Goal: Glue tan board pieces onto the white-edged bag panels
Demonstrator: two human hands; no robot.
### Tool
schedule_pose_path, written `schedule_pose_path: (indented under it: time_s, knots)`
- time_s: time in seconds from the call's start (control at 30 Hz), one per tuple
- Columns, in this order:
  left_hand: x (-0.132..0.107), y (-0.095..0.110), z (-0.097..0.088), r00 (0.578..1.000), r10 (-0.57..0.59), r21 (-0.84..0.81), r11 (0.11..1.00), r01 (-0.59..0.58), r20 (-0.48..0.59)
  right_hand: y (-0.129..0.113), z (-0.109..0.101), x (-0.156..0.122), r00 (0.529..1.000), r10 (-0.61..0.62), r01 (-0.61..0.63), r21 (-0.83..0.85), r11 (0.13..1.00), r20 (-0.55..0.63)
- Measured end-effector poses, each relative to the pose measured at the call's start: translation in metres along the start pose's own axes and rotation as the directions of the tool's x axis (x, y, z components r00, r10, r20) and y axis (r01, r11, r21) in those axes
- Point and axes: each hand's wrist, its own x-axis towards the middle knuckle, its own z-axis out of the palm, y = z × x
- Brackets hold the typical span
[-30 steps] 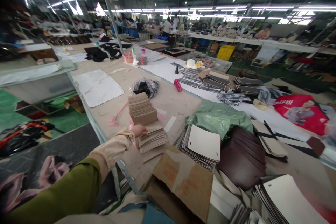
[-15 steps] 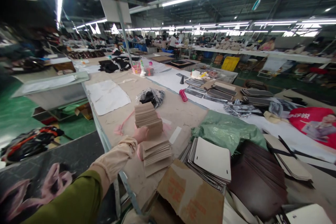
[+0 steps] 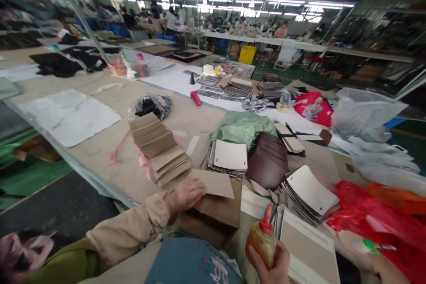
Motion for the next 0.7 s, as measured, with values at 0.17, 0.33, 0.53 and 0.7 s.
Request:
schedule_pose_path:
  time_s: [0.17,0.33,0.53,0.7]
  knots:
    - [-0.022,0.003,0.031,0.990,0.064,0.004,0.998,-0.065,0.128,-0.009,0.002,0.008,0.989,-0.051,0.047,0.035,0.998,0.139]
    - [-0.037,-0.003,0.028,0.999,0.034,0.126,0.991,-0.036,0.018,-0.010,0.016,0.014,0.932,-0.329,0.342,-0.065,0.937,0.154]
    - [-0.053,-0.015,0.016,0.944,-0.314,0.159,0.932,0.327,-0.102,-0.025,0.037,0.023,0.711,-0.645,0.695,-0.136,0.706,0.281]
    - [-0.051,-0.019,0.012,0.939,-0.344,0.153,0.929,0.338,0.012,-0.033,0.046,0.031,0.590,-0.709,0.797,-0.136,0.588,0.387]
